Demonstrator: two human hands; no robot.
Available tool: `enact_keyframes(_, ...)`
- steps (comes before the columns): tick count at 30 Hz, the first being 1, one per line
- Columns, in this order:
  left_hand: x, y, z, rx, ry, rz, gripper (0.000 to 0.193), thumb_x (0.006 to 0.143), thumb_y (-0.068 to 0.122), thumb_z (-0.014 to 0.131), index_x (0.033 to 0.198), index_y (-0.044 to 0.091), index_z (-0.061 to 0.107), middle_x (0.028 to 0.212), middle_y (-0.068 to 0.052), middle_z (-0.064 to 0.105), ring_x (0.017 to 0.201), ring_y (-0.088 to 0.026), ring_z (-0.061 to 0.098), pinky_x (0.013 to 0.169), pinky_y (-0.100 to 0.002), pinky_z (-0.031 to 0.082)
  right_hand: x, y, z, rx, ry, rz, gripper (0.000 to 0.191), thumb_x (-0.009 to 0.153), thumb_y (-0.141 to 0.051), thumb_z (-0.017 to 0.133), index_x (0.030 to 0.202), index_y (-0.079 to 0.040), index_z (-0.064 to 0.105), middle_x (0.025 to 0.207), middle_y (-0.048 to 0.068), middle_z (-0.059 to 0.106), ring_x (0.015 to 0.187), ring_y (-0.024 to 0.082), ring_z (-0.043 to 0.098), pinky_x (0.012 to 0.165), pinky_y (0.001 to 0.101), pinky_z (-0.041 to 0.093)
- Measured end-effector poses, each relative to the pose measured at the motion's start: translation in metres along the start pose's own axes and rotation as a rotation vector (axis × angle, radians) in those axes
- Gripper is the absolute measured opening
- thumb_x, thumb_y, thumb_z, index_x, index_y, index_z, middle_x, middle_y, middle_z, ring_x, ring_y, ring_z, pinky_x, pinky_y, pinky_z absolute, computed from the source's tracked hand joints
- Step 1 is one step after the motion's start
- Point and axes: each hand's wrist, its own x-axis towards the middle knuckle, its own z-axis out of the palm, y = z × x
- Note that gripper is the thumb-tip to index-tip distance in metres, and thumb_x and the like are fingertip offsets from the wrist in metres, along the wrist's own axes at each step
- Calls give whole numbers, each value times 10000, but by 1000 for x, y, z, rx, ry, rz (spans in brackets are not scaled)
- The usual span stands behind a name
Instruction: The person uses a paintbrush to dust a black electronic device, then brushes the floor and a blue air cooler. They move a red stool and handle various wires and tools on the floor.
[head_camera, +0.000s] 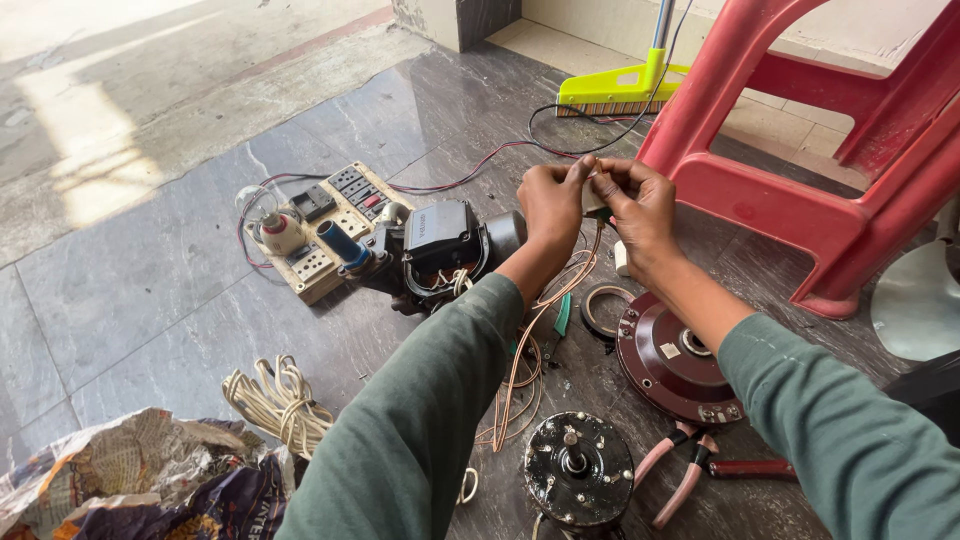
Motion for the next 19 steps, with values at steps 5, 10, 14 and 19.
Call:
enact_keyframes(5, 0, 3, 2, 17, 78, -40, 284, 852, 226, 769, 912, -51, 790, 808, -225, 768, 759, -283, 785, 746, -399, 583, 1, 0, -1, -5, -17, -39, 161, 964, -68, 737, 1112, -5, 728, 994, 27, 743, 879, 74, 679, 810, 234, 565)
enact_keyframes(10, 1, -6, 10, 94, 116, 181, 245, 915, 205, 696, 941, -21, 786, 838, -224, 760, 796, -327, 756, 739, -423, 559, 1, -7, 0, 21, -36, -23, 179, 961, -57, 728, 1132, -8, 731, 1017, 32, 755, 893, 72, 689, 822, 230, 568)
enact_keyframes(14, 2, -9, 8, 8, 47, 182, 258, 953, 216, 659, 964, -10, 783, 845, -192, 770, 779, -260, 769, 729, -389, 569, 0, -12, -1, 25, -26, 5, 196, 954, -43, 723, 1145, 1, 727, 1049, 50, 757, 912, 83, 697, 828, 234, 572)
enact_keyframes(19, 3, -13, 2, -219, -104, 179, 267, 997, 235, 614, 993, 13, 761, 852, -98, 792, 775, -130, 737, 718, -343, 590, -2, -11, -7, 151, -38, 73, 221, 975, -49, 696, 1187, 10, 708, 1073, 80, 744, 924, 113, 710, 831, 251, 585)
